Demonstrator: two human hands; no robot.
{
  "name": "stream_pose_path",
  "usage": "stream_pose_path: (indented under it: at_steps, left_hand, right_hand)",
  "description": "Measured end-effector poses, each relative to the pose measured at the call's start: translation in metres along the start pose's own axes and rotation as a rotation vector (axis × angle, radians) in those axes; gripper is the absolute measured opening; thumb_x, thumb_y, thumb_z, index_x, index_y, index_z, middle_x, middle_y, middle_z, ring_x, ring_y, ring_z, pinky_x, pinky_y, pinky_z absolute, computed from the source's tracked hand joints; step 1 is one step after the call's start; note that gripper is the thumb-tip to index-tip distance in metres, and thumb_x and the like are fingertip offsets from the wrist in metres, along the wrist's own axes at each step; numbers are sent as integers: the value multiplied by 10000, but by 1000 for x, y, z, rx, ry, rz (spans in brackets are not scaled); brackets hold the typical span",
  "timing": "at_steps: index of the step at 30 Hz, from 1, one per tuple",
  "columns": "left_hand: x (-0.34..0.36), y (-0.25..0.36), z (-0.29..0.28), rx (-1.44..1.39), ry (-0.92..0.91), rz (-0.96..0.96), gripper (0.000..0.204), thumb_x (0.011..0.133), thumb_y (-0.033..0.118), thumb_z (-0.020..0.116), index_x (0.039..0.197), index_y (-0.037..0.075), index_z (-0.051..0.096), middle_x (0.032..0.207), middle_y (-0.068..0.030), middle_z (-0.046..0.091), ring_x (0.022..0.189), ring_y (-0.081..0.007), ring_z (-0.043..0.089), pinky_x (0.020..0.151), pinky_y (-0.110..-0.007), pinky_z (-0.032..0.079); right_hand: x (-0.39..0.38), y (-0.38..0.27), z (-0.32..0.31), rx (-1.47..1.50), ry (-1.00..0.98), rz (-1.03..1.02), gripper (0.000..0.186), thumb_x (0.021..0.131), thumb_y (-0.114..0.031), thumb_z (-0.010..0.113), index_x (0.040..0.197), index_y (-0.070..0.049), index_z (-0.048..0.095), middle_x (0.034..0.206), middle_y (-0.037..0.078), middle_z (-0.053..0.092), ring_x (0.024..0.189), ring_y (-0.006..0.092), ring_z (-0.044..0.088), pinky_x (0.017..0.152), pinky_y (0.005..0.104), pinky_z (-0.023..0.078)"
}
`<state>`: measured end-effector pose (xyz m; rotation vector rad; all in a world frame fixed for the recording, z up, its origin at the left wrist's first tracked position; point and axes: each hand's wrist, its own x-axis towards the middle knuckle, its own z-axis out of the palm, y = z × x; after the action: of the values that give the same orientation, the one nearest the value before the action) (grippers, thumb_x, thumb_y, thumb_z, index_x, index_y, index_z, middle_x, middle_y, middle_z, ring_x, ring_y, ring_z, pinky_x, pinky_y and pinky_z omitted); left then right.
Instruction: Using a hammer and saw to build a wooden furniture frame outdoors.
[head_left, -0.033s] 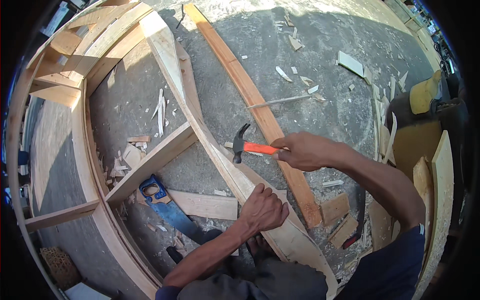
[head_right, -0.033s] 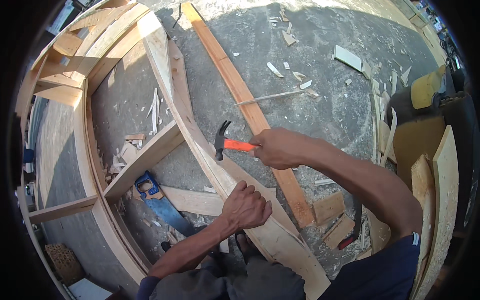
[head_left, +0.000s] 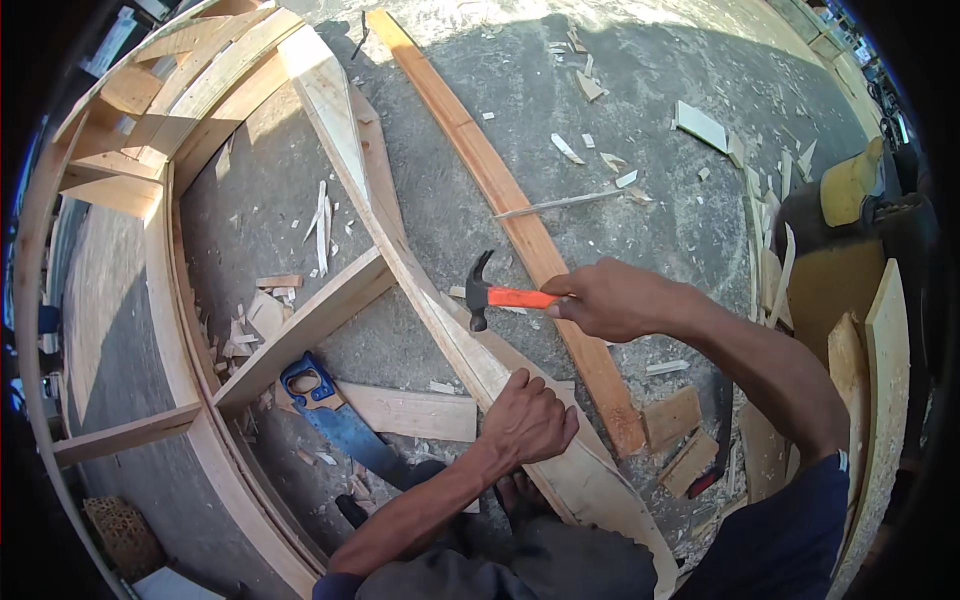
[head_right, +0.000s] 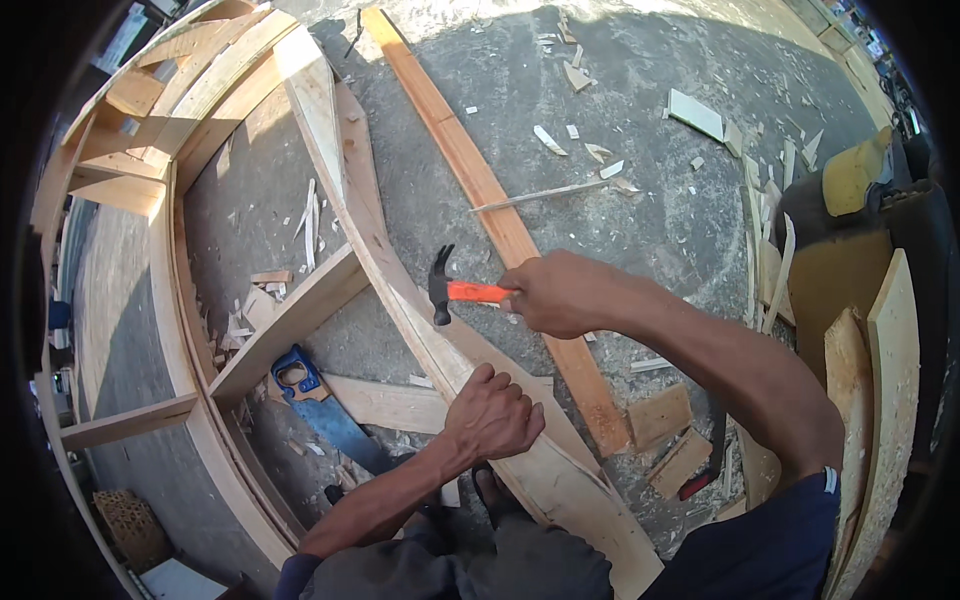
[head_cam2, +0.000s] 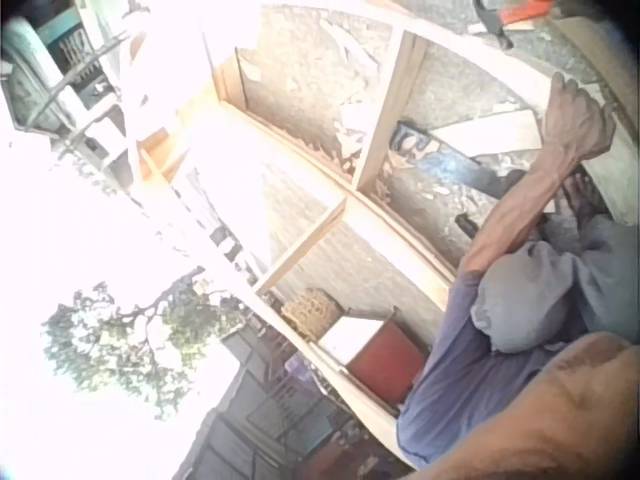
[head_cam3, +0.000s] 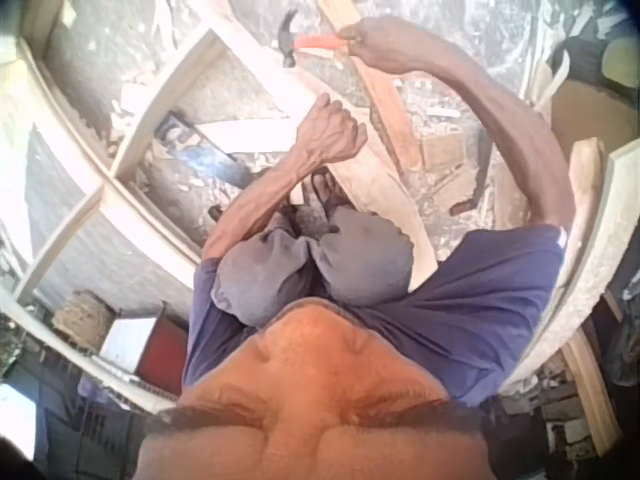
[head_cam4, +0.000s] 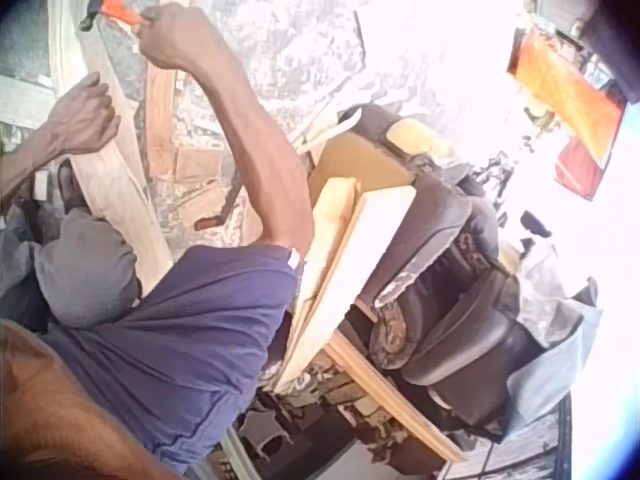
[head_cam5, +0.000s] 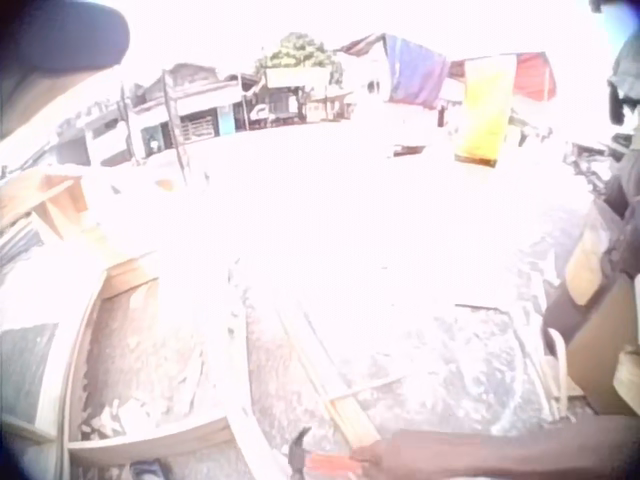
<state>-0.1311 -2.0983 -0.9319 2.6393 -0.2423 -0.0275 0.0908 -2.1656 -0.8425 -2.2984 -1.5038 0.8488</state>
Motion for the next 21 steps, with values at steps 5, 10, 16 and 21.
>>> stream_pose_path:
  at_steps: [5,10,16,21]
  left_hand:
    - [3,1,-5,2,-3,-5,383,887,258,634,559,63,663,593,-85,627,658,-245,594,778,-397,414]
    - [4,1,-6,7,-5,-3,376,885,253,635,558,70,665,591,-79,623,644,-241,585,769,-390,413]
    - [2,0,-6,2,12,13,372,886,251,634,561,71,666,587,-74,619,649,-238,592,768,-388,414]
    - [3,0,-11,-2,46,26,362,886,248,636,575,67,673,581,-75,610,644,-238,595,763,-395,417]
  right_hand:
    - [-5,0,-4,279,72,280,435,1051,-378,567,1367,-99,672,945,221,734,869,378,718,794,488,531]
    - [-14,6,-8,271,48,275,445,1058,-373,582,1401,-96,643,953,230,724,847,341,707,785,445,530]
    - [-19,0,-4,326,21,330,431,1055,-369,587,1385,-100,659,985,238,730,863,328,710,794,459,525]
    - [-26,-4,6,483,94,447,411,1049,-357,582,1376,-124,670,972,253,735,879,378,732,815,479,539]
